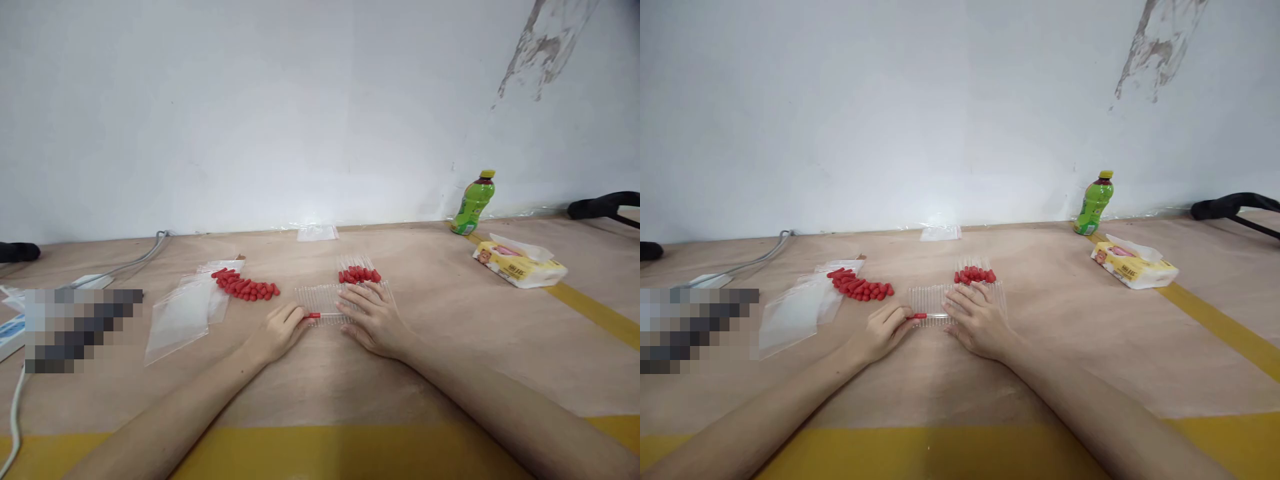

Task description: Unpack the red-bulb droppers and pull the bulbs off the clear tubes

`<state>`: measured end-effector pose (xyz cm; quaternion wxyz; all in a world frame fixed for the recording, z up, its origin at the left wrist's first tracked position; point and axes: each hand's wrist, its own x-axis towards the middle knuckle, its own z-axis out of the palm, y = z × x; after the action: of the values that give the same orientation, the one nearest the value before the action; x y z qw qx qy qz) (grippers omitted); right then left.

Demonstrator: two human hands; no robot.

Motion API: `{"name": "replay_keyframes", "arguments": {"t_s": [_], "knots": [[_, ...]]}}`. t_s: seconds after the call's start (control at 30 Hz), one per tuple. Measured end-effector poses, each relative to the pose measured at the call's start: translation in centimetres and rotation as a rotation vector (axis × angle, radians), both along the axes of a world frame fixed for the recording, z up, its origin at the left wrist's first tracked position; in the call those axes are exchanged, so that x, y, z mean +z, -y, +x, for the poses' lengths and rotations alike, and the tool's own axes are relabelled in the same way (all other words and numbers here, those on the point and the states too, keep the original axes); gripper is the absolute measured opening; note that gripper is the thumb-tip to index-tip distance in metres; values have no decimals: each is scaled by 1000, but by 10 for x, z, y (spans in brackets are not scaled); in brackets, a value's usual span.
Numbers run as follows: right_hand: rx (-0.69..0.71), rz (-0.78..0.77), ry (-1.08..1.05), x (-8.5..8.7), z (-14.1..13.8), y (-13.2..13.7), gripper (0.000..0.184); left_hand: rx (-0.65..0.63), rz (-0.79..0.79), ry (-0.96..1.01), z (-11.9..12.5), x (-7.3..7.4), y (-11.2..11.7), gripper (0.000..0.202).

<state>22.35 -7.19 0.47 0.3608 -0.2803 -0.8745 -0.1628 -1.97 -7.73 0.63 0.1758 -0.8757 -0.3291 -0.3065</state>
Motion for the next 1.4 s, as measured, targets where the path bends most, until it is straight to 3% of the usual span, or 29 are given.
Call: {"name": "replay_keyframes", "arguments": {"t_s": [0.2, 0.37, 0.57, 0.87, 1.4], "knots": [[34, -33, -30, -8, -7, -3, 16, -81, -45, 53, 8, -4, 3, 7], [40, -68, -62, -10, -8, -1, 14, -145, -101, 93, 19, -5, 0, 28], [73, -92, -27, -9, -10, 1, 19, -199, -94, 76, 24, -5, 0, 17], [213, -37, -41, -8, -14, 2, 14, -251, -31, 14, 24, 0, 3, 10], [271, 114, 4, -6, -8, 5, 15, -280, -216, -5, 20, 3, 4, 9]]}}
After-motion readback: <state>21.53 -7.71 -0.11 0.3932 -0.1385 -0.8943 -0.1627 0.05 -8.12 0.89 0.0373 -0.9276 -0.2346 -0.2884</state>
